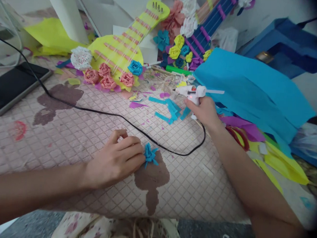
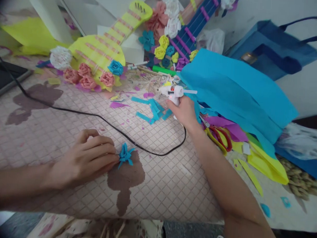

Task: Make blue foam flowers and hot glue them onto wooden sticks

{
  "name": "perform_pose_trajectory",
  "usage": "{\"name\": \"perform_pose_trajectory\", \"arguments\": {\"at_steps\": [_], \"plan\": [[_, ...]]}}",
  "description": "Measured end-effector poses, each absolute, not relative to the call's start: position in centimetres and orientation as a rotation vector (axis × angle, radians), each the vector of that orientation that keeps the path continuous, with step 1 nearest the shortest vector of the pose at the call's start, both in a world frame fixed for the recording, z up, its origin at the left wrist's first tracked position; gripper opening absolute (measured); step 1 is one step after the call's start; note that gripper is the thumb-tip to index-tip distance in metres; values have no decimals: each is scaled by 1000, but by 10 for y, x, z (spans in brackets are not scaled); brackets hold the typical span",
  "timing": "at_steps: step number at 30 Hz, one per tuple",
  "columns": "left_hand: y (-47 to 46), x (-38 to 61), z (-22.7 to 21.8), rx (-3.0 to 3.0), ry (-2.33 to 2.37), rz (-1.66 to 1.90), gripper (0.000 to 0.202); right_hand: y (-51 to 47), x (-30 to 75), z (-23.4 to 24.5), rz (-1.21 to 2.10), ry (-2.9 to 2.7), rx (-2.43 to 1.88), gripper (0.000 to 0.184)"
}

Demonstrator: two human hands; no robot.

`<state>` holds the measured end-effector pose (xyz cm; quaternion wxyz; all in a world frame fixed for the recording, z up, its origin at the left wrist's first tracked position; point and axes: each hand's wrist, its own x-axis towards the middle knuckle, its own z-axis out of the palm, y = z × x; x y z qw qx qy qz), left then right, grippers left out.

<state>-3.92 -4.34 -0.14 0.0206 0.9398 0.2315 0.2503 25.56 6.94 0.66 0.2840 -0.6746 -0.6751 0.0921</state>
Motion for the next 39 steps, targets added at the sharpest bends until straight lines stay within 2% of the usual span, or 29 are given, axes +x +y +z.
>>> {"name": "perform_pose_trajectory", "arguments": {"at_steps": [3, 5, 8, 12, 17, 21, 28, 39], "plan": [[-43, -40, -1, 2918, 718, 766, 24, 52, 257, 12, 335, -1695, -1655, 32], [-43, -41, -2, 2924, 708, 768, 24, 34, 261, 18, 514, -1669, -1546, 36], [-43, -42, -2, 2932, 706, 745, 26, 5, 270, 26, 805, -1733, -1378, 21], [-44, -42, -2, 2939, 708, 722, 27, -22, 278, 34, 1126, -2044, -1201, 20], [-45, -42, 0, 2969, 695, 701, 28, -31, 264, 46, 1152, -2347, -1139, 27], [-45, -42, 1, 2964, 699, 727, 26, -35, 255, 47, 1089, -2456, -1148, 24], [-45, -43, -1, 2957, 690, 728, 25, -40, 250, 47, 1180, -2560, -1147, 21], [-45, -42, -2, 2961, 690, 735, 26, -40, 244, 46, 1208, -2595, -1160, 26]]}}
